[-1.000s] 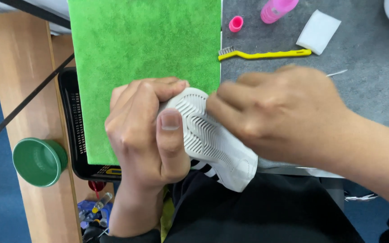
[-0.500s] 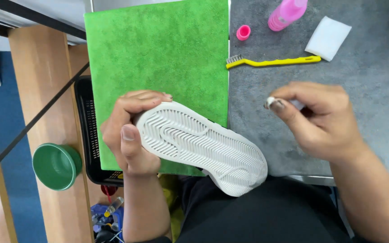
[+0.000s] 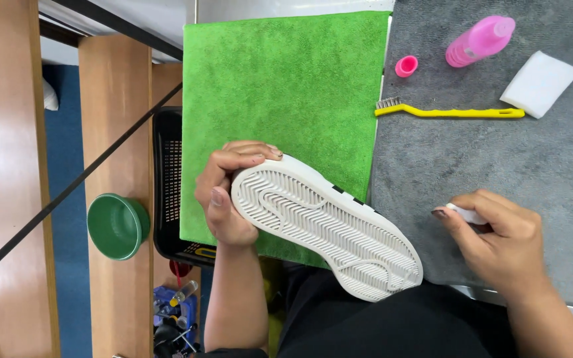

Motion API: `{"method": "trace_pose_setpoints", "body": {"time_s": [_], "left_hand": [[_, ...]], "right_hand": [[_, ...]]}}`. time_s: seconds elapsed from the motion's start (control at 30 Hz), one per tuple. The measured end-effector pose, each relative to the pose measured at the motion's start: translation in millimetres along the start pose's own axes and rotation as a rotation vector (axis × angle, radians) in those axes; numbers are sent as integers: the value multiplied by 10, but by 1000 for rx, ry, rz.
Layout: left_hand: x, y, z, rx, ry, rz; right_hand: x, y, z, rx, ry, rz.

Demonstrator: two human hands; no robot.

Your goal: The person cleans the sole of a white sneaker using a cotton swab. They repeatedly rub the swab along the tread grooves and edges of the sole, occasionally repositioning the shoe and refreshing the swab.

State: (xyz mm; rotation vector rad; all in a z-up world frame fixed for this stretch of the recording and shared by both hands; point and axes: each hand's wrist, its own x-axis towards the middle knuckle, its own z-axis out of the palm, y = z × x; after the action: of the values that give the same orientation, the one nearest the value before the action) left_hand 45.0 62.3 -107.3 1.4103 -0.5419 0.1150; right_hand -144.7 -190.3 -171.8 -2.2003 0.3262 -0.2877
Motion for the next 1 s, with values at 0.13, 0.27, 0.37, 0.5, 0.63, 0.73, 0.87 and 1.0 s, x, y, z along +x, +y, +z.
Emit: {"method": "trace_pose_setpoints", "body": {"time_s": [0.13,0.27,0.37,0.5,0.63,0.73,0.87,1.0], "left_hand": [[-1,-17,-4,-2,-2,-4],[110,47,-15,22,19,-80],[415,281,-50,195,-95,-156],[908,380,-79,784,-392,-302],[1115,53,99,947,-568,-523],[1081,-270,177,1044,-728,-600],[974,-493,193,1030,-802,-482],[766,-433,217,1243,-611,307]], "right_hand": [[32,-106,18,40,-8,-26],[46,-217,-31,114,-37,-37],[51,-323,-87,172,-23,-30],[29,-398,-151,288,20,-37],[-64,-378,-206,379,40,7],[-126,-345,-228,439,35,67],[-146,-334,-241,537,22,87],[-59,-413,-294,467,41,-10]]}}
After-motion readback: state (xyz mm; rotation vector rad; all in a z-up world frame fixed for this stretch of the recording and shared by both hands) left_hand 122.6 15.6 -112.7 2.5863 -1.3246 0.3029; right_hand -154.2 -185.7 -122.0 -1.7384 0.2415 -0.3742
